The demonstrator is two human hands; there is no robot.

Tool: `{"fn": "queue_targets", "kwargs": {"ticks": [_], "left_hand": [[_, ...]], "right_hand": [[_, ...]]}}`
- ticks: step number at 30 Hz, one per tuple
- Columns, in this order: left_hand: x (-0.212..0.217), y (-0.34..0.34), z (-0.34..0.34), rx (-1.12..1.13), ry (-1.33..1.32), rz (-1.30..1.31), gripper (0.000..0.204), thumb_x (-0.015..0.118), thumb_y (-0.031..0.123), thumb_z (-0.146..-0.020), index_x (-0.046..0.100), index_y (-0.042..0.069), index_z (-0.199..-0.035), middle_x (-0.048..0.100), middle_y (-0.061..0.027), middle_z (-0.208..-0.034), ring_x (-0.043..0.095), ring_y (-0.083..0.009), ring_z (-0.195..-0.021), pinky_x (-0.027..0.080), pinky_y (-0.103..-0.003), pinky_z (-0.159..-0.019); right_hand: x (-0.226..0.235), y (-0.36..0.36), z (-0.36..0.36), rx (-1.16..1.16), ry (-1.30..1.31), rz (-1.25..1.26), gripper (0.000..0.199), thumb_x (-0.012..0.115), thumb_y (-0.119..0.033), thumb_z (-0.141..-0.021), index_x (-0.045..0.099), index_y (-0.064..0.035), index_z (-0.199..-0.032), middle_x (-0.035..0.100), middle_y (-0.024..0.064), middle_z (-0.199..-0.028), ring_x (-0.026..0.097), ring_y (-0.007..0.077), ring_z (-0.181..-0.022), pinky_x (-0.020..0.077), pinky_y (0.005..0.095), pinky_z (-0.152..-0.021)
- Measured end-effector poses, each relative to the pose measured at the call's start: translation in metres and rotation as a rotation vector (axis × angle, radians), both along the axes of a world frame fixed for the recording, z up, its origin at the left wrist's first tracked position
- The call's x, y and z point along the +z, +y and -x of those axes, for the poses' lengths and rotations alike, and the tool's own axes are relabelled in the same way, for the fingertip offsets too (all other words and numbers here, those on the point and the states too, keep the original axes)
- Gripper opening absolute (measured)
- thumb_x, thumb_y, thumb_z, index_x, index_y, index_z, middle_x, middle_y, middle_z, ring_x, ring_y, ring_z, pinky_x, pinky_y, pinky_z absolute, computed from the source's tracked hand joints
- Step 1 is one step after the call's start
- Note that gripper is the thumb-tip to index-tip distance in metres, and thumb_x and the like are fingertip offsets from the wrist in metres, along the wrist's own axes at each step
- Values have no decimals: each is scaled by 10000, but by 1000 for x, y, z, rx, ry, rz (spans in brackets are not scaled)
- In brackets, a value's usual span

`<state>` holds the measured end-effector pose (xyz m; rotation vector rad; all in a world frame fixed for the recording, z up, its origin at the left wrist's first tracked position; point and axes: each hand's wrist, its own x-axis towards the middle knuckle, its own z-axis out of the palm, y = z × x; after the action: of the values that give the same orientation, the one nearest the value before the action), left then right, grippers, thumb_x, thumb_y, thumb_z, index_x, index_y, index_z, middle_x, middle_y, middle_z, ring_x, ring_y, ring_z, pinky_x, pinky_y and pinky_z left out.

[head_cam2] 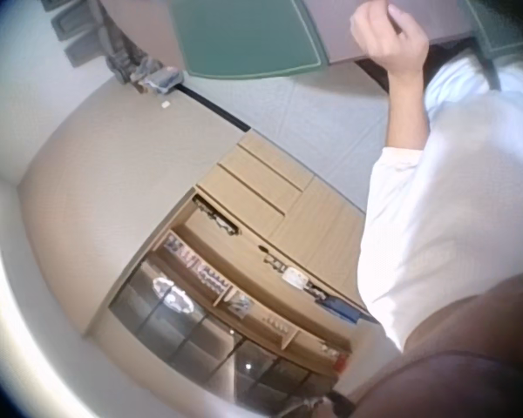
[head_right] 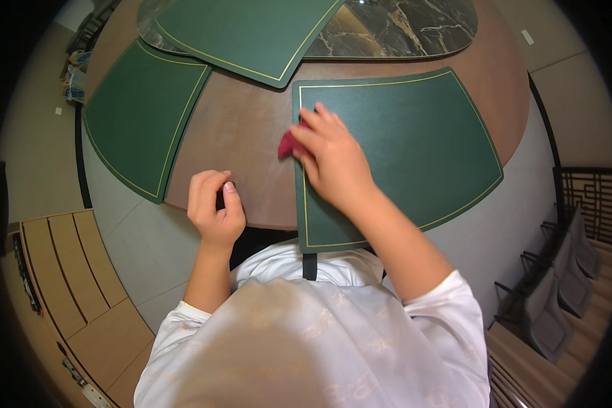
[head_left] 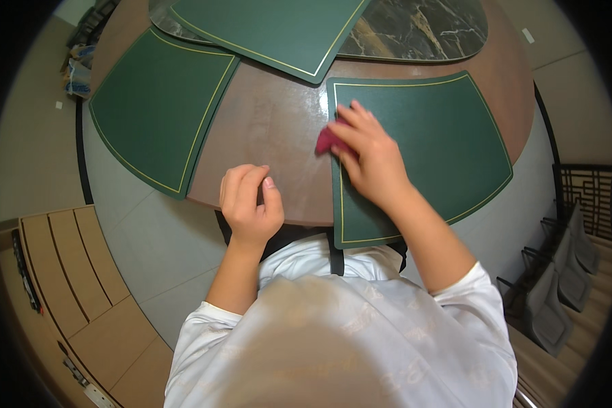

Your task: The person wipes green placemats on a circular dining table using a maroon cloth, handling the placemats one at a time and flipping some over to wipe both sides.

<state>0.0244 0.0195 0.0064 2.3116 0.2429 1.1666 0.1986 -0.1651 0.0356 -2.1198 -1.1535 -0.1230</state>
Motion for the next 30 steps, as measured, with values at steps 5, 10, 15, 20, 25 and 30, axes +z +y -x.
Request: {"fn": "queue_targets", "kwargs": {"ticks": [5,10,15,20,25,30], "left_hand": [[-1,1,-3,3,-27,-33,173,672,-68,-908,744,-48,-1064,724,-181,-1012,697,-317,-871,578,-378,-763],[-5,1,-5,37,16,24,174,717,14,-893,751,3,-1063,734,-158,-1033,696,-353,-886,549,-436,-799],[5,-2,-4,18,76,107,171,711,8,-906,757,-1,-1070,736,-153,-1037,703,-338,-902,547,-429,-810],[10,-4,1,-43,72,85,168,671,-54,-928,743,-42,-1079,731,-181,-1059,708,-305,-908,584,-374,-812],[21,-28,-7,-186,90,16,197,703,-35,-857,752,-5,-1045,756,-158,-1040,705,-342,-935,533,-427,-871],[19,-32,-18,-150,203,-59,166,730,38,-844,753,22,-1008,754,-105,-1019,686,-323,-928,489,-432,-865]], "right_hand": [[-10,45,-62,-76,-107,-6,258,794,-195,-990,787,-72,-1216,727,150,-1368,624,486,-1394,527,541,-1175],[-11,59,-69,-138,-180,-27,180,777,-220,-989,796,-79,-1099,739,112,-1177,686,413,-1214,560,480,-1069],[-1,41,-22,-78,-190,48,163,799,-180,-937,769,-61,-1045,710,133,-1150,646,391,-1219,550,492,-1032],[13,-17,69,-19,-131,22,328,826,-147,-900,754,5,-1181,686,205,-1329,609,464,-1352,526,563,-1128],[13,-76,104,-35,-19,70,433,860,-132,-866,777,-38,-1280,683,209,-1479,607,464,-1439,502,594,-1198],[2,-119,59,-324,-55,88,379,807,-68,-932,779,-42,-1309,666,236,-1516,595,479,-1464,491,560,-1213]]}}
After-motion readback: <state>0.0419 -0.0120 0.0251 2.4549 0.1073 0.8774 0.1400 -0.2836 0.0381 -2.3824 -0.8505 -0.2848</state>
